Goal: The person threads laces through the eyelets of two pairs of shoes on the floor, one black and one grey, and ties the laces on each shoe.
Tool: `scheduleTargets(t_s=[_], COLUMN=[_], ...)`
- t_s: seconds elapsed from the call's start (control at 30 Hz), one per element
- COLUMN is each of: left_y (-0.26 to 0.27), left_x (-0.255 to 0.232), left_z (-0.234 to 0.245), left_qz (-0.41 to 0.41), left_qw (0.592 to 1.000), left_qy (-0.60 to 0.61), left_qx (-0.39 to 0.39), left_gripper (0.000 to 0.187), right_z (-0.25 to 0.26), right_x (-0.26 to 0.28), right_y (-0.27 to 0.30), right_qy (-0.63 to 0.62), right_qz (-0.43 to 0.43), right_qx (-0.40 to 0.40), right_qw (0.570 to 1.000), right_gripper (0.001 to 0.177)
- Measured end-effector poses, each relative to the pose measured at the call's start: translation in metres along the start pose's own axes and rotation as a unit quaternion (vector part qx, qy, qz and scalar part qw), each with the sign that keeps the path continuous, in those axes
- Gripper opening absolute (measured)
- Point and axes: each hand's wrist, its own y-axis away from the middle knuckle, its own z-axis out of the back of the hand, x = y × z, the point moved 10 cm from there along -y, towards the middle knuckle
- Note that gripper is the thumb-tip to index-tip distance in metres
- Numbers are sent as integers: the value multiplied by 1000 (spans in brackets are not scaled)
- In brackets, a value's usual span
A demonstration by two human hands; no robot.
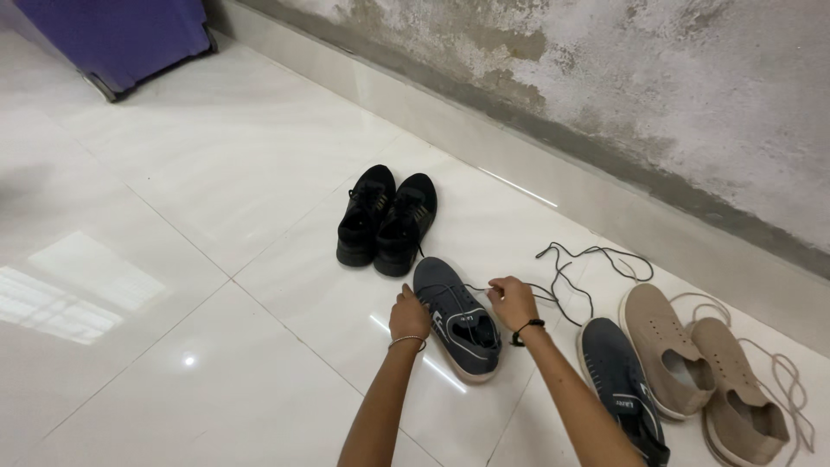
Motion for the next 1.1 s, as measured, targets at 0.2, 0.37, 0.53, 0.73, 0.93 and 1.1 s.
scheduleTargets(t_s=[0.2,0.37,0.53,0.73,0.93,1.1], left_y=[-3,-27,-39,-80,-118,-130], left_x=[12,11,4,-66,-176,-259], left_z=[22,54,83,149,247,305], left_qz=[150,193,187,94,19,-56], left_qw=[957,788,817,823,868,865], left_qy=[245,585,546,560,496,497], left_qx=[34,-6,-13,11,-2,-36], left_gripper=[25,30,29,29,32,31], right_z=[-73,-69,-63,17,179,271], right_x=[0,-10,-19,-9,82,182], right_y=[2,-1,1,-28,-65,-74], right_qy=[182,173,160,-191,-416,-342], right_qz=[-107,-137,-161,-194,-79,-29], right_qx=[143,90,88,33,3,-69], right_qw=[967,971,970,962,906,937], right_gripper=[47,32,36,36,24,19])
